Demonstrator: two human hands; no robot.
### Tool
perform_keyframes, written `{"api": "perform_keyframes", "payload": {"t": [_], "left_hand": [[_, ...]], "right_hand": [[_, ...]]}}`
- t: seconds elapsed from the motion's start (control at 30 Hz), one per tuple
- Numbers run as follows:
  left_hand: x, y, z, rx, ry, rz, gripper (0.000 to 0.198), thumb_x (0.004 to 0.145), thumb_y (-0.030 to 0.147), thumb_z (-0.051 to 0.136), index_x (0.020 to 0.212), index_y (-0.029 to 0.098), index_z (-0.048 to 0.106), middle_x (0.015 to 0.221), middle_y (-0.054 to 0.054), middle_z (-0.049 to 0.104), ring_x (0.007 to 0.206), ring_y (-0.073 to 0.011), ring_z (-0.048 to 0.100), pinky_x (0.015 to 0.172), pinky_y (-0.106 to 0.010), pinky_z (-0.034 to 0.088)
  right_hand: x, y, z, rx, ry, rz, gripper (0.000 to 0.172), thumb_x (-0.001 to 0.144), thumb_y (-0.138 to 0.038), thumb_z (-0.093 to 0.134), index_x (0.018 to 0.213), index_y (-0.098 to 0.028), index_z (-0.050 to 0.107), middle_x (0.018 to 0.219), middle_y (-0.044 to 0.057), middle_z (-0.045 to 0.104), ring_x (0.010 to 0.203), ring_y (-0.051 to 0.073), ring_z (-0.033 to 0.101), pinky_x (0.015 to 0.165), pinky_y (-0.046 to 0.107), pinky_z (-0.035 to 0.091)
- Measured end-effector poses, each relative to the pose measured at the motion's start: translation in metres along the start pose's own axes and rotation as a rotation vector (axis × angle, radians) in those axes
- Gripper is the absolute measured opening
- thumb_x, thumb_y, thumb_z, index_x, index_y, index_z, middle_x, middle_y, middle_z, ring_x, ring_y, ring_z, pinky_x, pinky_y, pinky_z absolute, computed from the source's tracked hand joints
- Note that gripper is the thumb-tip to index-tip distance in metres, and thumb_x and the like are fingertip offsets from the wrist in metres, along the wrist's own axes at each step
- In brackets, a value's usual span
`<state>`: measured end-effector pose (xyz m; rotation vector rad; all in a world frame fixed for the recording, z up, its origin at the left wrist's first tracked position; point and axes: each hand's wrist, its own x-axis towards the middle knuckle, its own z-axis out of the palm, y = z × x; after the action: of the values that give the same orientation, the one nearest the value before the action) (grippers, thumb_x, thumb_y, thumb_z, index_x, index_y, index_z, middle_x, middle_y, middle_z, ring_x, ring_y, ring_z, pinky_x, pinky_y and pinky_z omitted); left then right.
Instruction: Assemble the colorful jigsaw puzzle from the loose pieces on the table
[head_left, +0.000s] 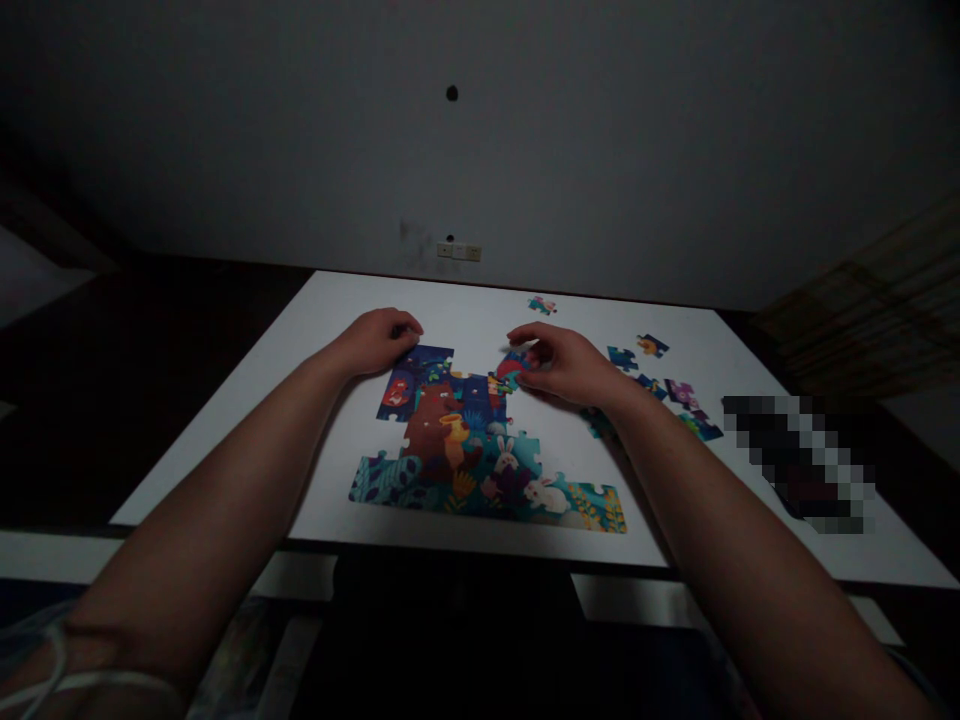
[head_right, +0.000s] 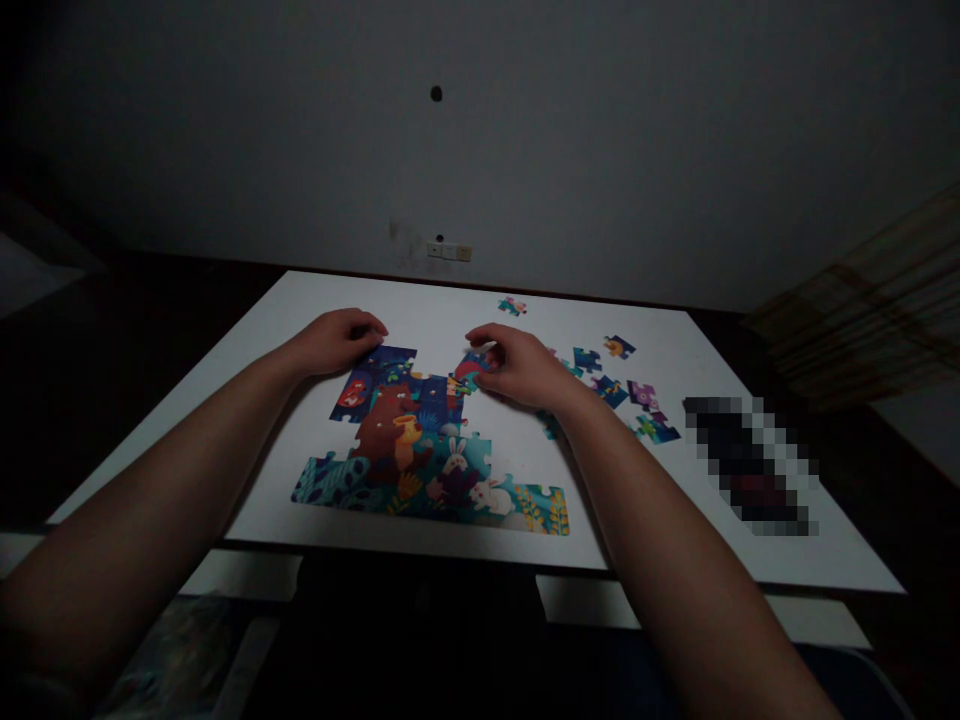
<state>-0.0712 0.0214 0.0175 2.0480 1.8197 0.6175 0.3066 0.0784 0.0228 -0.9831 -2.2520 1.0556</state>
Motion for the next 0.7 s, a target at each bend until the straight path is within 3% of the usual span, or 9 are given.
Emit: {"api": "perform_keyframes", "payload": {"t": [0.13, 0.33, 0.6, 0.7], "left_hand": [[-0.001, 0.001, -0.001, 0.007, -0.004, 0.004, 0.04, 0.096, 0.046, 0.066, 0.117, 0.021, 0.089, 0.115, -0.013, 0.086, 0.105, -0.0315, 0.077, 0.103, -0.046, 0.06], [-0.001, 0.002, -0.002, 0.024, -0.014, -0.005, 0.042, 0.096, 0.045, 0.066, 0.12, 0.02, 0.089, 0.116, -0.013, 0.085, 0.105, -0.0312, 0.078, 0.103, -0.045, 0.06], [-0.001, 0.003, -0.002, 0.027, -0.023, -0.002, 0.04, 0.098, 0.044, 0.065, 0.121, 0.019, 0.088, 0.12, -0.014, 0.085, 0.109, -0.0316, 0.077, 0.105, -0.046, 0.059], [-0.002, 0.003, -0.003, 0.025, -0.021, -0.001, 0.038, 0.098, 0.041, 0.066, 0.121, 0.02, 0.088, 0.117, -0.013, 0.085, 0.108, -0.0318, 0.077, 0.104, -0.047, 0.059]], "right_hand": [[0.0, -0.004, 0.002, 0.067, 0.015, 0.044, 0.061, 0.078, -0.022, 0.092, 0.137, -0.025, 0.078, 0.115, 0.01, 0.079, 0.096, 0.028, 0.074, 0.088, 0.047, 0.068], [0.001, -0.005, 0.007, 0.141, -0.009, 0.02, 0.049, 0.085, -0.026, 0.088, 0.133, -0.026, 0.078, 0.117, 0.011, 0.079, 0.1, 0.028, 0.076, 0.09, 0.046, 0.069], [0.002, 0.0, 0.009, 0.136, -0.025, 0.009, 0.031, 0.087, -0.027, 0.082, 0.118, -0.024, 0.082, 0.106, 0.01, 0.082, 0.091, 0.026, 0.074, 0.079, 0.042, 0.063], [0.001, 0.002, 0.011, 0.16, -0.026, 0.046, 0.027, 0.094, -0.033, 0.078, 0.119, -0.024, 0.082, 0.101, 0.009, 0.082, 0.082, 0.024, 0.071, 0.067, 0.039, 0.058]]}}
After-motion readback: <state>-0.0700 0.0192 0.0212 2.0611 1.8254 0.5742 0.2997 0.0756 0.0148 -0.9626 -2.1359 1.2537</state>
